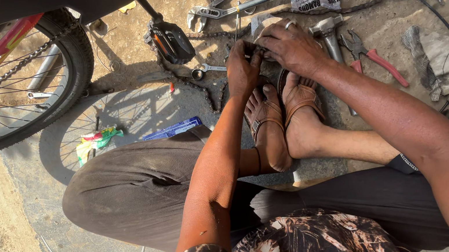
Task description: The person repairs a bicycle while sitting on the floor. They handle a bicycle chain, gears, and other mechanical components using pliers, a hammer, and a wrench.
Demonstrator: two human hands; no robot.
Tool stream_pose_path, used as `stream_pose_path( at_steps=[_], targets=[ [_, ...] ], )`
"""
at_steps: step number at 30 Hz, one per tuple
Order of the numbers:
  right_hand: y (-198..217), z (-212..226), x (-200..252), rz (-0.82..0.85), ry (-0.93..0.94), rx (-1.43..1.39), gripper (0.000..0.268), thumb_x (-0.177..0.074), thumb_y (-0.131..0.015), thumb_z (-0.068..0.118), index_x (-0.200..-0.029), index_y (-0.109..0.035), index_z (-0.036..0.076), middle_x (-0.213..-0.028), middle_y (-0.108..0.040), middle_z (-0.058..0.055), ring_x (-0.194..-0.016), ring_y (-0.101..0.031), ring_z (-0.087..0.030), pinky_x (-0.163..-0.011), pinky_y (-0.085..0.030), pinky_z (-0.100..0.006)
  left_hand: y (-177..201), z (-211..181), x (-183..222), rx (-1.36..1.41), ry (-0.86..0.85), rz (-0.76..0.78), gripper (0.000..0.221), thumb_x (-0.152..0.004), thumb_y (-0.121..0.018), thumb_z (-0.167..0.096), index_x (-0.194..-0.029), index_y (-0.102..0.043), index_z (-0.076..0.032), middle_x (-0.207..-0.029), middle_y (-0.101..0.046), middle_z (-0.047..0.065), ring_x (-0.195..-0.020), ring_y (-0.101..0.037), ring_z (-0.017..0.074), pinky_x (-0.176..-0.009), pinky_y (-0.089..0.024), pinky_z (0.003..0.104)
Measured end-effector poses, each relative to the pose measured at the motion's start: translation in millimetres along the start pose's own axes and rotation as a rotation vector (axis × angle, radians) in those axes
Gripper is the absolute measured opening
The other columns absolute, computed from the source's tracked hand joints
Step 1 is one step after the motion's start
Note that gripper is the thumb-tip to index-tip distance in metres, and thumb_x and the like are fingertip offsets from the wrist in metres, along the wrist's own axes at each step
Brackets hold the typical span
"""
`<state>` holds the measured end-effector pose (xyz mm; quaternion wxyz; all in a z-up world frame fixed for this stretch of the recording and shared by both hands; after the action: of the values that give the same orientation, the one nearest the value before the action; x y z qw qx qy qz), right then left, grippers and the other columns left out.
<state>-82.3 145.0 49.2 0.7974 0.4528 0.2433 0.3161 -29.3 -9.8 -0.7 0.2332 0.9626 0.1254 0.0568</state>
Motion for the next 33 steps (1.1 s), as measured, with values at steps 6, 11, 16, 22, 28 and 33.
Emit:
stream_pose_path(
  at_steps=[6,11,16,22,28,33],
  targets=[
    [-3.3,-7.7,0.8,0.055,-0.065,-0.006,0.037,-0.087,-0.081,0.010,-0.123,-0.074,0.015,-0.124,-0.063,-0.007,-0.117,-0.061,-0.030,-0.099,-0.052,-0.044,7.5,22.0,-7.4,-0.001,0.174,0.320,0.035,-0.104,-0.055,-0.037,-0.112,-0.063,-0.004,-0.097,-0.077,0.014,-0.086,-0.076,0.0263,-0.079,-0.060,0.042],
    [-12.9,-13.1,0.0,0.070,-0.091,-0.028,0.040,-0.086,-0.081,0.009,-0.125,-0.073,0.014,-0.128,-0.062,-0.008,-0.117,-0.060,-0.029,-0.100,-0.053,-0.043,-5.0,40.3,-8.8,-0.282,0.249,0.605,0.050,-0.109,-0.041,-0.046,-0.114,-0.070,-0.006,-0.093,-0.075,0.018,-0.080,-0.072,0.0307,-0.076,-0.061,0.044],
    [-14.4,-15.9,-3.6,0.069,-0.060,0.044,0.045,-0.086,-0.082,0.013,-0.129,-0.069,0.012,-0.130,-0.060,-0.008,-0.121,-0.058,-0.029,-0.102,-0.052,-0.042,-13.5,44.8,-6.3,-0.287,0.174,0.526,0.050,-0.108,-0.040,-0.048,-0.108,-0.065,-0.004,-0.094,-0.075,0.015,-0.084,-0.075,0.0296,-0.079,-0.061,0.046],
    [2.1,-34.7,42.7,-0.027,-0.510,-0.108,0.031,-0.105,-0.071,0.020,-0.130,-0.059,0.006,-0.126,-0.055,-0.015,-0.105,-0.061,-0.029,-0.082,-0.055,-0.041,-2.3,12.5,-1.0,-0.399,0.253,0.467,0.043,-0.102,-0.051,-0.048,-0.108,-0.060,-0.006,-0.106,-0.073,0.018,-0.102,-0.071,0.0370,-0.086,-0.054,0.053],
    [3.2,-53.9,154.7,0.229,-0.834,0.068,0.071,-0.090,-0.080,0.028,-0.136,-0.042,-0.012,-0.127,-0.046,-0.029,-0.102,-0.060,-0.040,-0.082,-0.055,-0.052,6.0,-3.9,2.3,-0.430,0.253,0.441,0.040,-0.091,-0.061,-0.042,-0.109,-0.059,-0.007,-0.114,-0.072,0.018,-0.111,-0.068,0.0402,-0.090,-0.052,0.054],
    [8.3,-46.6,148.3,0.211,-0.807,0.213,0.067,-0.089,-0.079,0.025,-0.137,-0.046,-0.008,-0.133,-0.047,-0.028,-0.113,-0.060,-0.044,-0.089,-0.053,-0.057,1.2,1.9,6.2,-0.432,0.293,0.404,0.039,-0.106,-0.050,-0.045,-0.114,-0.058,-0.007,-0.118,-0.071,0.021,-0.116,-0.065,0.0431,-0.094,-0.050,0.056]
  ],
)
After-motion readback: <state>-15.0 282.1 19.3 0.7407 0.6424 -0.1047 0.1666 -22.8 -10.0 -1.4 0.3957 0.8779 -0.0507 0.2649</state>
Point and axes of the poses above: each hand's wrist, its own x-axis away from the middle knuckle, its own y-axis out of the back of the hand, z = x × y, the point moved 3 cm from there along -x, towards the middle knuckle
